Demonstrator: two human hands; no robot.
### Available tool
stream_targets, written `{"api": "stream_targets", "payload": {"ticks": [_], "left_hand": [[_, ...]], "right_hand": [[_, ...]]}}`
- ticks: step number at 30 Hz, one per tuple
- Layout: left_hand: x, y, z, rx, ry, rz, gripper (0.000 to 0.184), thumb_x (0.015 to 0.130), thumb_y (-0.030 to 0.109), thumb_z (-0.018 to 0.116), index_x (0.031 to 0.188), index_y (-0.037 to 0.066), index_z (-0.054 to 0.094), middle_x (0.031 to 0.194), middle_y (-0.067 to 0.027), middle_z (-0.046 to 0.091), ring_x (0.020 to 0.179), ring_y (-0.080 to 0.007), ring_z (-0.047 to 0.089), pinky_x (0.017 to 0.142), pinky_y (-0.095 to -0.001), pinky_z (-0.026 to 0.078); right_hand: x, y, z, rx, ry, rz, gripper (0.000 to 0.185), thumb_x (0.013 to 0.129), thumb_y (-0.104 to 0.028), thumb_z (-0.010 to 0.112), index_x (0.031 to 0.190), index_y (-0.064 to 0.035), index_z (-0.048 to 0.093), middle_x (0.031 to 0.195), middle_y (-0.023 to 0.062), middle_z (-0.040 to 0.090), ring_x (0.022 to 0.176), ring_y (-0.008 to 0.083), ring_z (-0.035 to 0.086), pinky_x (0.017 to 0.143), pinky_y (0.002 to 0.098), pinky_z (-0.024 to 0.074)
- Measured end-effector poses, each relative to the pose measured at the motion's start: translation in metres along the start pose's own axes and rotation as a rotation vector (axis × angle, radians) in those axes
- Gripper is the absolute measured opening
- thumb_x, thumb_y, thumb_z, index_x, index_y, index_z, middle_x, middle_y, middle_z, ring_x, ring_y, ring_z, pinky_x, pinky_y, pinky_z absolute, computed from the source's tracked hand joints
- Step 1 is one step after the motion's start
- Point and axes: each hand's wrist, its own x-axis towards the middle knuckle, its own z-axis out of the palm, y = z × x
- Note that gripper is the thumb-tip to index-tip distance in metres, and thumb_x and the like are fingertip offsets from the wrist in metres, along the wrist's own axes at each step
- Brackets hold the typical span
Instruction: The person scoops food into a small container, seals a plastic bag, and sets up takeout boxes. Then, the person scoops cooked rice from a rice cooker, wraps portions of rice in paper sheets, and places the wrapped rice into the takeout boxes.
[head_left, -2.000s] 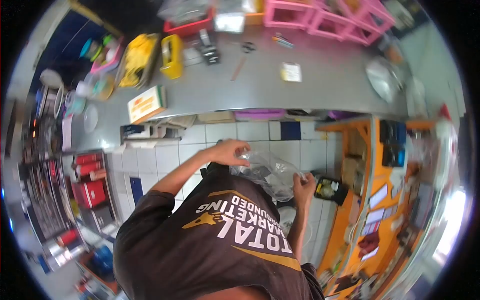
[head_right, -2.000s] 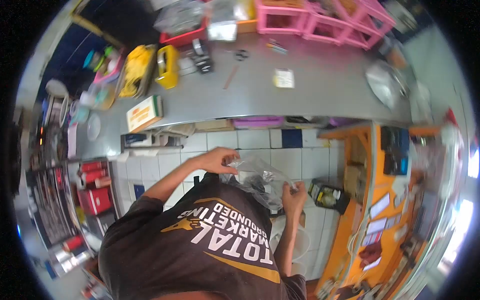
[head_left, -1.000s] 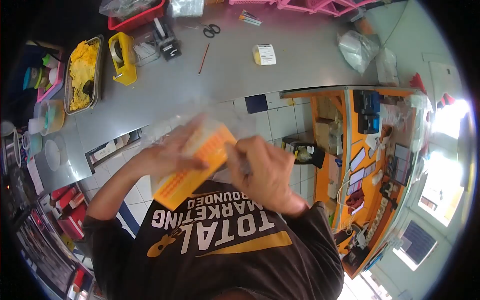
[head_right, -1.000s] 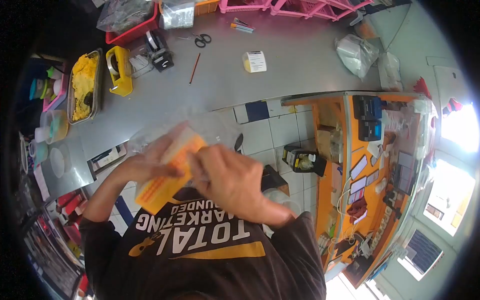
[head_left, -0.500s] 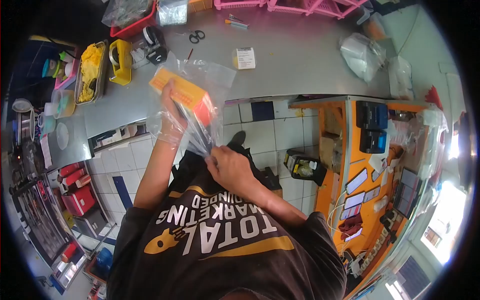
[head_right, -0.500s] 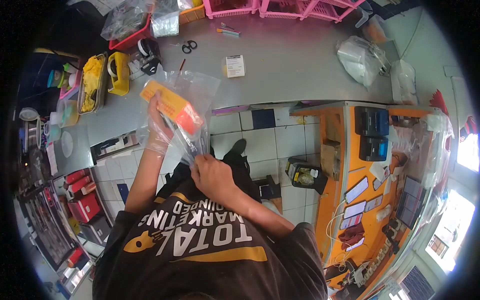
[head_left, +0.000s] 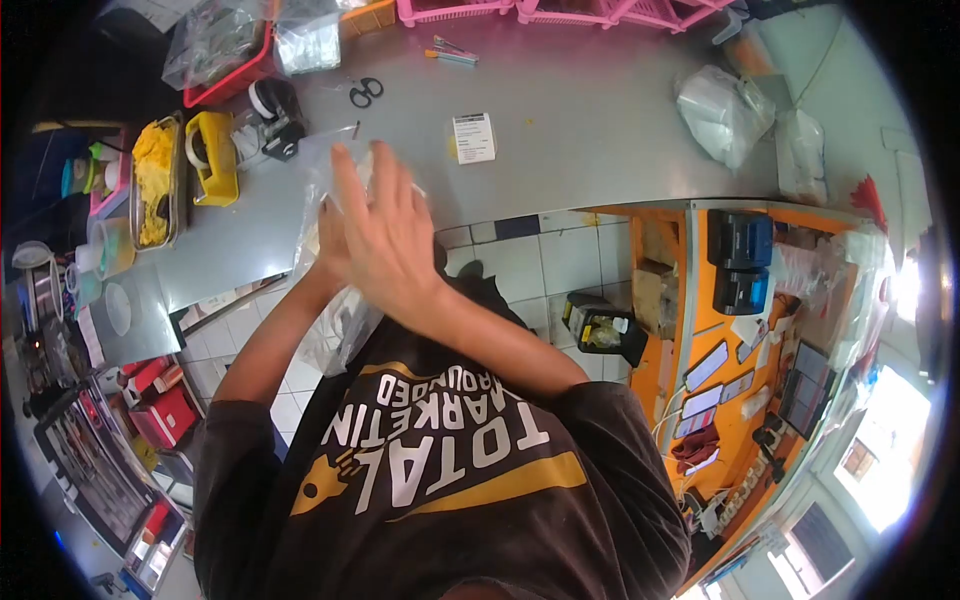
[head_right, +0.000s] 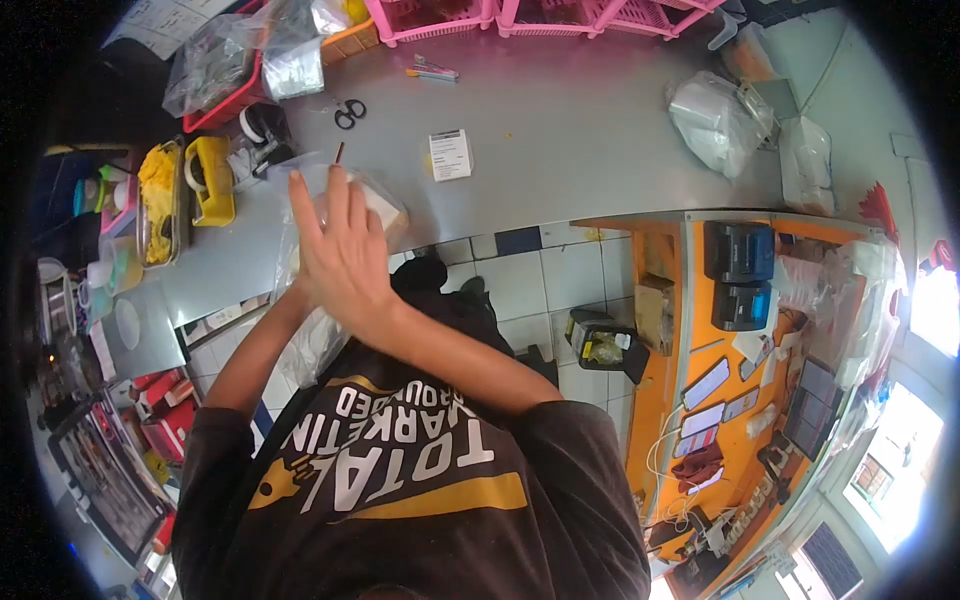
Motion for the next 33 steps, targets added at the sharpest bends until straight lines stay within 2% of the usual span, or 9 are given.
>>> {"api": "stream_targets", "payload": {"ticks": [1, 3, 10, 14, 19, 24, 25, 29, 33], "left_hand": [[0.004, 0.000, 0.002, -0.320, -0.014, 0.049, 0.088, 0.079, 0.054, 0.073, 0.150, 0.012, 0.041, 0.135, -0.0187, 0.055, 0.121, -0.0444, 0.052, 0.097, -0.0494, 0.043], [0.024, 0.002, -0.007, 0.580, -0.234, 0.089, 0.077, 0.081, 0.048, 0.071, 0.144, 0.011, 0.048, 0.137, -0.0207, 0.053, 0.126, -0.0411, 0.049, 0.105, -0.0488, 0.037], [0.077, 0.088, -0.050, 1.061, -0.734, 0.310, 0.091, 0.080, 0.023, 0.075, 0.158, 0.013, 0.028, 0.146, -0.0263, 0.043, 0.135, -0.0407, 0.043, 0.112, -0.0497, 0.033], [0.149, 0.192, -0.060, 0.825, -1.143, -0.159, 0.070, 0.082, 0.025, 0.074, 0.143, 0.007, 0.046, 0.141, -0.0226, 0.050, 0.120, -0.0387, 0.056, 0.101, -0.0425, 0.047], [0.188, 0.105, 0.041, 0.807, -0.552, 0.338, 0.063, 0.076, 0.022, 0.079, 0.130, 0.004, 0.053, 0.125, -0.0221, 0.054, 0.112, -0.0374, 0.057, 0.088, -0.0458, 0.052], [0.181, 0.040, 0.087, 1.024, -0.554, 0.417, 0.075, 0.065, 0.025, 0.083, 0.130, 0.003, 0.052, 0.119, -0.0206, 0.054, 0.113, -0.0370, 0.056, 0.089, -0.0482, 0.051], [0.187, 0.059, 0.070, 1.055, -0.529, 0.399, 0.075, 0.065, 0.025, 0.083, 0.130, 0.003, 0.052, 0.119, -0.0206, 0.054, 0.113, -0.0370, 0.056, 0.089, -0.0482, 0.051], [0.187, 0.155, -0.017, 0.558, -0.639, 0.279, 0.066, 0.067, 0.024, 0.079, 0.123, 0.001, 0.055, 0.117, -0.0188, 0.055, 0.110, -0.0364, 0.058, 0.089, -0.0453, 0.052], [0.159, 0.182, -0.063, 0.447, -1.077, 0.143, 0.067, 0.069, 0.026, 0.079, 0.126, 0.002, 0.054, 0.117, -0.0189, 0.055, 0.108, -0.0362, 0.061, 0.091, -0.0452, 0.052]], "right_hand": [[0.009, 0.013, 0.015, -0.097, 0.116, -0.046, 0.020, 0.085, -0.020, 0.071, 0.087, -0.0035, 0.061, 0.079, 0.0115, 0.064, 0.083, 0.0325, 0.064, 0.080, 0.0478, 0.0510], [0.016, 0.047, 0.022, -0.011, -0.056, -0.114, 0.018, 0.080, -0.012, 0.073, 0.088, -0.0036, 0.059, 0.075, 0.0104, 0.060, 0.078, 0.0337, 0.063, 0.081, 0.0467, 0.0502], [0.023, 0.066, -0.085, 0.960, -0.235, 0.592, 0.013, 0.084, -0.011, 0.065, 0.085, -0.0003, 0.058, 0.071, 0.0143, 0.062, 0.067, 0.0312, 0.057, 0.066, 0.0351, 0.0467], [0.035, 0.070, -0.114, 0.635, -0.617, 0.618, 0.021, 0.087, -0.018, 0.067, 0.083, 0.0011, 0.060, 0.071, 0.0143, 0.064, 0.064, 0.0311, 0.060, 0.063, 0.0380, 0.0479], [0.029, 0.072, -0.106, 0.303, -0.740, 0.312, 0.023, 0.091, -0.024, 0.070, 0.088, -0.0005, 0.067, 0.070, 0.0169, 0.064, 0.064, 0.0335, 0.065, 0.061, 0.0407, 0.0497], [0.046, 0.073, -0.114, 0.546, -0.836, 0.492, 0.019, 0.095, -0.017, 0.062, 0.097, 0.0005, 0.070, 0.077, 0.0231, 0.067, 0.065, 0.0335, 0.067, 0.062, 0.0408, 0.0507], [0.053, 0.073, -0.118, 0.544, -0.882, 0.533, 0.023, 0.100, -0.020, 0.056, 0.099, -0.0017, 0.071, 0.069, 0.0171, 0.066, 0.060, 0.0231, 0.064, 0.059, 0.0359, 0.0485], [0.044, 0.103, -0.104, 0.688, -0.835, 0.821, 0.038, 0.108, -0.031, 0.042, 0.106, -0.0048, 0.070, 0.063, 0.0004, 0.057, 0.055, 0.0092, 0.051, 0.054, 0.0277, 0.0421], [0.063, 0.102, -0.085, 0.817, -0.517, 0.835, 0.038, 0.109, -0.027, 0.039, 0.111, 0.0001, 0.065, 0.069, 0.0036, 0.060, 0.055, 0.0065, 0.049, 0.055, 0.0235, 0.0415]]}}
